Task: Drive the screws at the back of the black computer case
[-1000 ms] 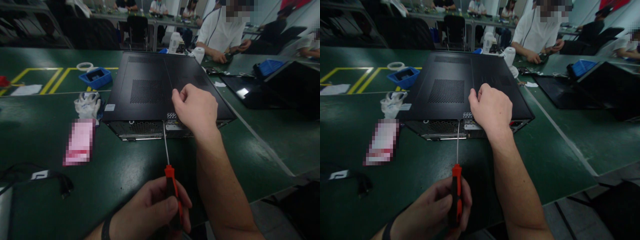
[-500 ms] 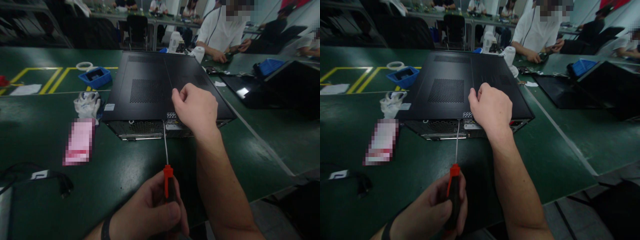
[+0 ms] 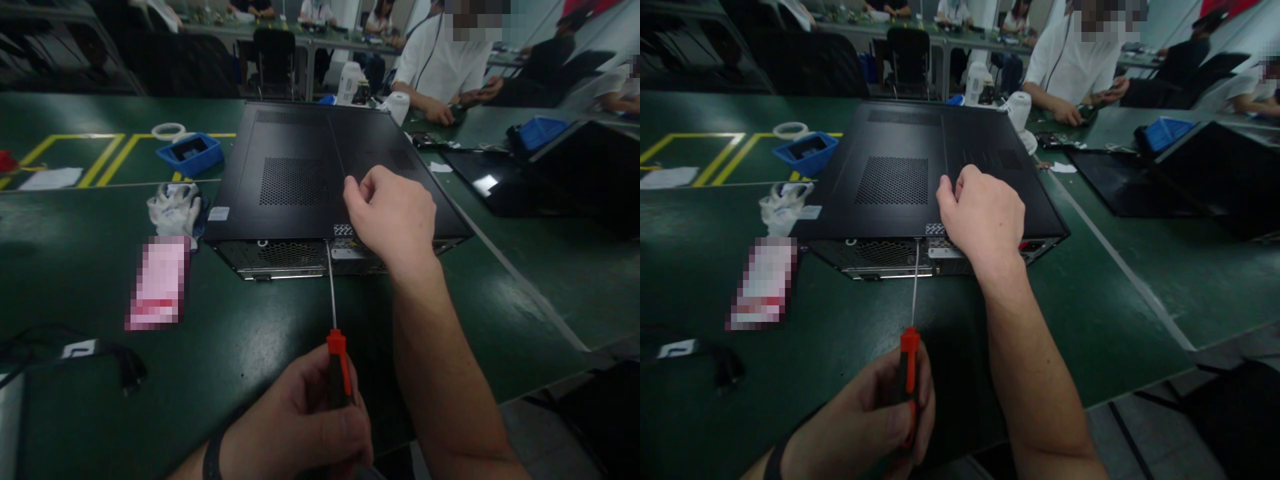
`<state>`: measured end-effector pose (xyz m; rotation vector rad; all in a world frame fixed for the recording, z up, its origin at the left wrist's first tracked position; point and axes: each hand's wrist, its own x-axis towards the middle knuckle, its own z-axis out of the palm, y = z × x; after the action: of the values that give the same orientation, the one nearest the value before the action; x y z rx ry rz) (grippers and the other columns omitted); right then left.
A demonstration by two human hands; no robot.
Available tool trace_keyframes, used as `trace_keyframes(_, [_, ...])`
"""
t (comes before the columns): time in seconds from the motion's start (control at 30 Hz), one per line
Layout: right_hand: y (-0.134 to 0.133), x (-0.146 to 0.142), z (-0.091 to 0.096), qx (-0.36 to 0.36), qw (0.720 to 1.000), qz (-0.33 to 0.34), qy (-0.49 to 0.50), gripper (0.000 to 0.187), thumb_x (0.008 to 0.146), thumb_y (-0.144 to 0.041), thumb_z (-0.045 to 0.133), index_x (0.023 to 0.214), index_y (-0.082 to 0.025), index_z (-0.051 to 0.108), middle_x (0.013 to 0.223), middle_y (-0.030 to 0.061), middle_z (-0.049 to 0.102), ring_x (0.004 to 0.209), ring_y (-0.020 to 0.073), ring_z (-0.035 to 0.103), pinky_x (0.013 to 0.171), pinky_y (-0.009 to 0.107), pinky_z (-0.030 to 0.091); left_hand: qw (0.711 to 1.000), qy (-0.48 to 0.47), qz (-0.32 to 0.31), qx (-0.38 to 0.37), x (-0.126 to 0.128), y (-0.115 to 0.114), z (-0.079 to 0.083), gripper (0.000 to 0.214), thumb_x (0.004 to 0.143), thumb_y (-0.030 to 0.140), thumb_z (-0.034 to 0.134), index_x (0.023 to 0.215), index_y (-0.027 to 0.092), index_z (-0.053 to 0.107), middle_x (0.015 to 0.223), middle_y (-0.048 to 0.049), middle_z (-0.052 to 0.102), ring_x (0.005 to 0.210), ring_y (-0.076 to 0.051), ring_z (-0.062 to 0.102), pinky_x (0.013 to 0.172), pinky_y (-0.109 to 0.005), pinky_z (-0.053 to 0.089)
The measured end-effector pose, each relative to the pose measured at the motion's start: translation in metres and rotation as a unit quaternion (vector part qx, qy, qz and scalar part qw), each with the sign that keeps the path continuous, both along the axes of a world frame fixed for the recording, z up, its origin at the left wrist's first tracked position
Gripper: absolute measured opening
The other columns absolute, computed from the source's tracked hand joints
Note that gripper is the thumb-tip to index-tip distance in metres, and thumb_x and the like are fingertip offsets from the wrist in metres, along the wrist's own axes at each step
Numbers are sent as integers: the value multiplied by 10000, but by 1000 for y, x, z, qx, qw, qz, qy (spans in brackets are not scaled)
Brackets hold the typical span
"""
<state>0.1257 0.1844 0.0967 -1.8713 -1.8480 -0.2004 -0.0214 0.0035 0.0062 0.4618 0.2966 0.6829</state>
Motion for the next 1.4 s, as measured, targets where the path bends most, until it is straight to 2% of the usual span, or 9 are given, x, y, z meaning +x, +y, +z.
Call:
trace_keyframes(0.13, [0, 0, 0, -3, 1000, -3, 1, 400, 971, -510, 473, 879, -210, 721, 819, 92, 725, 807, 240, 654, 753, 351, 444, 1000, 12, -4, -4, -1, 1, 4, 325, 903, 400, 773, 1059, 166, 611, 736, -1, 678, 490, -41, 567, 487, -132, 463])
trace_keyframes(0.27, [-1, 0, 0, -2, 1000, -2, 6, 395, 972, -507, 473, 866, -210, 711, 821, 89, 718, 805, 242, 657, 765, 362, 446, 999, -19, -19, -38, -2, 3, 10, 385, 909, 396, 740, 1172, 122, 676, 848, -59, 713, 573, -71, 640, 547, -167, 502])
trace_keyframes(0.37, [0, 0, 0, -4, 1000, -2, 7, 396, 973, -508, 471, 849, -211, 701, 809, 87, 711, 807, 245, 659, 771, 367, 448, 999, -21, -22, -40, -1, 3, 9, 324, 907, 371, 750, 1111, 133, 667, 900, -72, 727, 610, -79, 660, 559, -170, 511])
trace_keyframes(0.53, [0, 0, 0, -4, 1000, -1, 8, 389, 973, -504, 480, 856, -211, 707, 822, 95, 718, 828, 250, 661, 768, 359, 444, 1000, -12, 3, 5, -2, -1, 0, 343, 870, 402, 809, 986, 168, 587, 802, -24, 702, 506, -35, 577, 472, -118, 452])
trace_keyframes(0.67, [0, 0, 0, -3, 1000, -1, 6, 384, 973, -498, 483, 859, -210, 710, 818, 92, 719, 818, 247, 658, 761, 357, 440, 1000, -2, 2, -2, -2, -1, 0, 381, 848, 423, 829, 1013, 178, 587, 788, -7, 690, 508, -38, 576, 472, -120, 462])
trace_keyframes(0.87, [-1, 0, 0, -2, 1000, 0, 6, 389, 973, -500, 478, 843, -210, 702, 803, 88, 714, 795, 242, 656, 758, 361, 444, 1000, -5, -10, -22, -1, 4, 12, 360, 889, 412, 778, 1096, 135, 677, 859, -57, 706, 618, -75, 633, 539, -159, 491])
trace_keyframes(0.97, [-1, 0, 0, -4, 1000, 2, 8, 380, 974, -495, 476, 851, -214, 701, 811, 91, 716, 810, 249, 660, 766, 365, 446, 1000, -14, 0, -12, 0, 3, 8, 286, 906, 376, 768, 1035, 156, 637, 845, -39, 706, 573, -57, 607, 513, -145, 488])
trace_keyframes(1.17, [-1, 0, 0, -4, 1000, -2, 6, 378, 974, -494, 481, 838, -212, 694, 811, 91, 716, 808, 246, 656, 766, 364, 441, 1000, -19, -2, 8, 1, -1, -2, 324, 921, 420, 753, 1020, 197, 540, 798, -16, 720, 500, -43, 582, 480, -123, 466])
trace_keyframes(1.4, [0, 0, -1, 0, 1000, -5, 2, 392, 973, -500, 480, 856, -199, 702, 813, 84, 714, 777, 222, 643, 758, 353, 439, 999, -9, -23, -32, -2, 3, 8, 376, 912, 405, 737, 1154, 125, 673, 856, -72, 735, 575, -79, 644, 538, -167, 492])
